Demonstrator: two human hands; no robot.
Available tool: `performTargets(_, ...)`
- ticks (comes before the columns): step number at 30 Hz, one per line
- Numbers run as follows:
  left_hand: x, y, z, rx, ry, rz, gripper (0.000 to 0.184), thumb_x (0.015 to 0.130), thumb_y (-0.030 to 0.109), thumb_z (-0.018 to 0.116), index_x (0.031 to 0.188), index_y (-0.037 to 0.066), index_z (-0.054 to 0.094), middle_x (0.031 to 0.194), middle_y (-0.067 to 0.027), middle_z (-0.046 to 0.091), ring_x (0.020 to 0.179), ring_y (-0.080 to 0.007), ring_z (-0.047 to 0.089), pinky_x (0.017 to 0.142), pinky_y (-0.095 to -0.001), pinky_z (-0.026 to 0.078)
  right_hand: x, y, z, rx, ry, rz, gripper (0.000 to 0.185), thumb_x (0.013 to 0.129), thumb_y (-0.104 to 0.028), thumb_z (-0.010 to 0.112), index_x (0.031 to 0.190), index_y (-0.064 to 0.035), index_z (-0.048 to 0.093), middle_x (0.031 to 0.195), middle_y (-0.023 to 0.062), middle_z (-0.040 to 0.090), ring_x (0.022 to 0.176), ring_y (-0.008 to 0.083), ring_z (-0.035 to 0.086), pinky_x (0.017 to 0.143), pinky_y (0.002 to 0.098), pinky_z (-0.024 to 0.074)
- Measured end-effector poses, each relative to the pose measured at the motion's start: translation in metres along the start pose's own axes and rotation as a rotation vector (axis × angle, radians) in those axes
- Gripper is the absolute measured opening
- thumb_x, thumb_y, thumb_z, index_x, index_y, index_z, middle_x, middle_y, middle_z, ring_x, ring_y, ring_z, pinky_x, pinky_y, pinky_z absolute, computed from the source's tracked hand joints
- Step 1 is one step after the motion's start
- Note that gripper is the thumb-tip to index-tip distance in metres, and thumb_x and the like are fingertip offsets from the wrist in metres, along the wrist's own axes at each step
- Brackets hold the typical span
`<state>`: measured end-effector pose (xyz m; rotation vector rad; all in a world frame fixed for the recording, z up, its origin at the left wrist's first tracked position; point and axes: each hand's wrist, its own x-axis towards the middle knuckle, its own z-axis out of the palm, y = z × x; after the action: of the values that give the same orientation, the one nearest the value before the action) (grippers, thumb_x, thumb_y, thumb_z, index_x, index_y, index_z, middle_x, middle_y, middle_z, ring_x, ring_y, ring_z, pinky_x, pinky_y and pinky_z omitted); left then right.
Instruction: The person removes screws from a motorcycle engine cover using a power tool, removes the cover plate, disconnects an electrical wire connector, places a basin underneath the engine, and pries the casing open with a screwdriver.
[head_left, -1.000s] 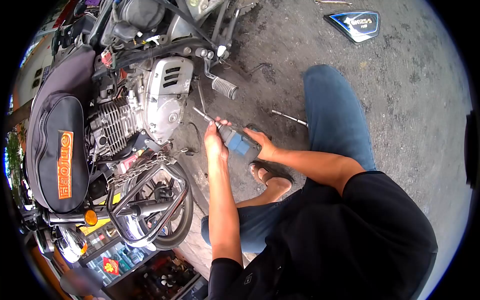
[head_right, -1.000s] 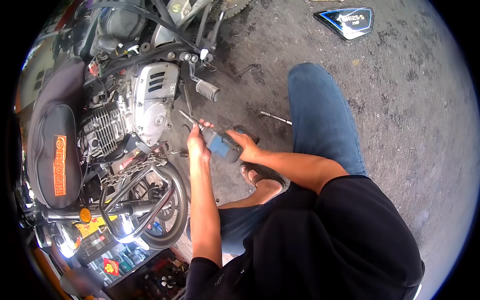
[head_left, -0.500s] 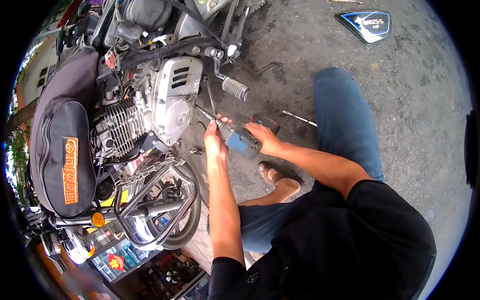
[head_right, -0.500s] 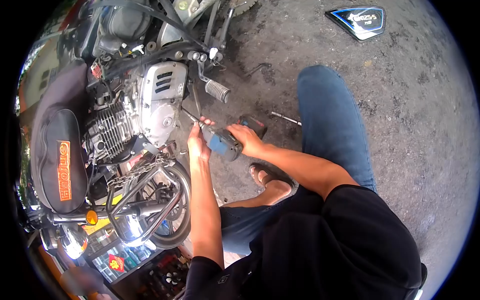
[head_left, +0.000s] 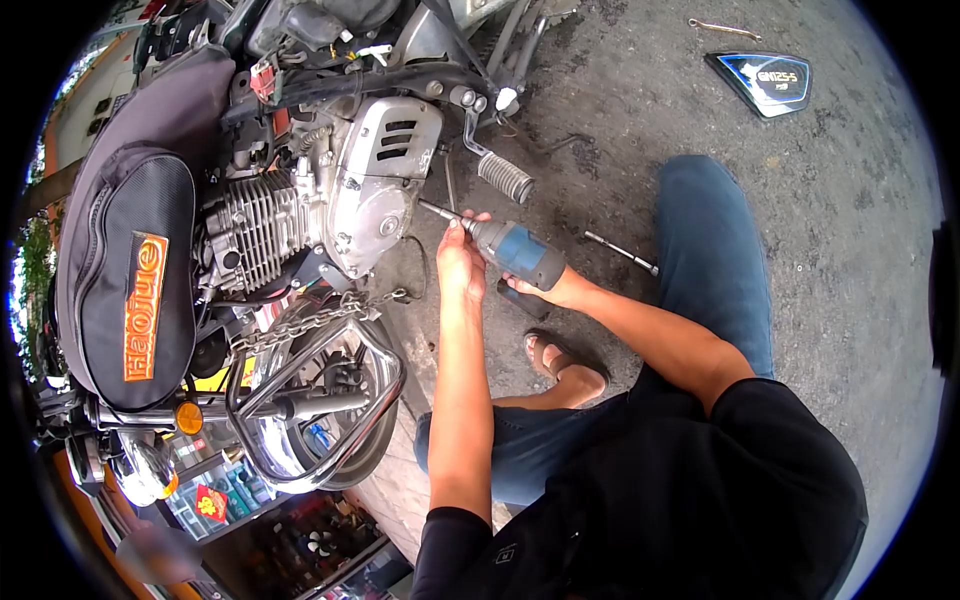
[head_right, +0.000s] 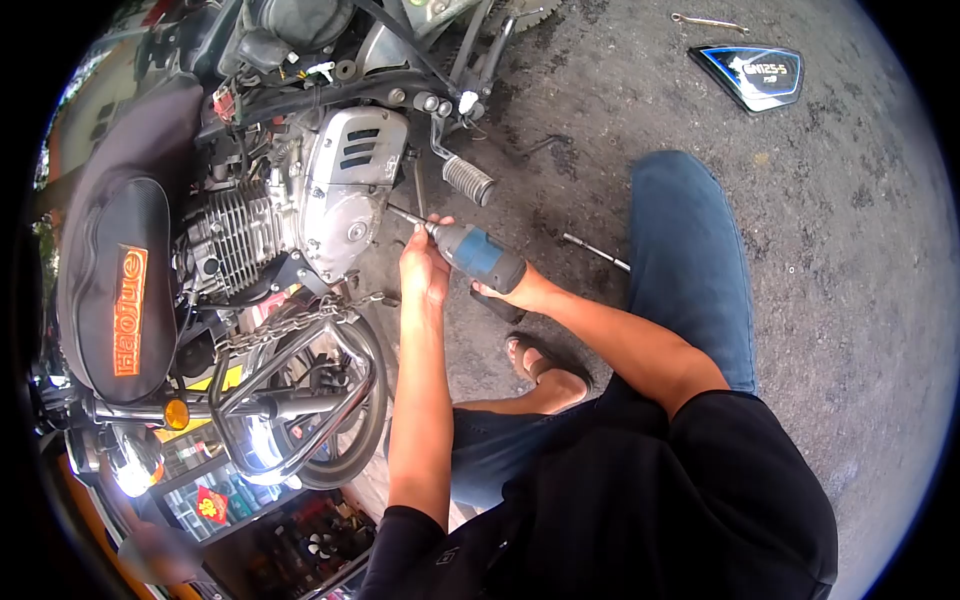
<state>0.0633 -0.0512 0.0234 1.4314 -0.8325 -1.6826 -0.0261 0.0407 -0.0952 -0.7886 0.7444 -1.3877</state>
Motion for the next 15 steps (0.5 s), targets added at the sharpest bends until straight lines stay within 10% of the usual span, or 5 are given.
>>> performTargets(8, 0.002, -0.003, 0.000, -0.131, -0.089, -0.015, 0.038, 0.100, 0.031, 0.025, 0.110, 0.004, 0.049, 0.104, -0.0113, 0.060, 0.101, -0.0273, 0.054, 0.093, -0.0417, 0.041, 0.002, -0.023, -0.013, -0.166, -0.016, 0.203, 0.037, 0.076, -0.007, 0.068, 0.110, -0.0027, 0.055, 0.098, 0.0069, 0.061, 0.088, 0.0120, 0.057, 0.078, 0.0298, 0.0470)
performTargets(10, 0.006, -0.005, -0.004, -0.154, -0.057, -0.007, 0.039, 0.099, 0.035, 0.026, 0.107, 0.006, 0.050, 0.099, -0.0100, 0.059, 0.097, -0.0269, 0.056, 0.090, -0.0435, 0.043, 0.000, -0.034, -0.013, -0.247, 0.041, -0.282, 0.039, 0.074, -0.008, 0.068, 0.110, -0.0011, 0.054, 0.101, 0.0109, 0.061, 0.092, 0.0189, 0.059, 0.078, 0.0325, 0.0467)
performTargets(15, -0.003, -0.004, 0.002, -0.320, -0.081, -0.034, 0.039, 0.099, 0.037, 0.024, 0.103, 0.007, 0.049, 0.096, -0.0068, 0.056, 0.090, -0.0244, 0.054, 0.088, -0.0427, 0.044, -0.002, -0.057, -0.020, -0.660, 0.042, -0.290, 0.041, 0.072, -0.011, 0.066, 0.109, -0.0004, 0.054, 0.103, 0.0161, 0.059, 0.097, 0.0301, 0.059, 0.079, 0.0364, 0.0464)
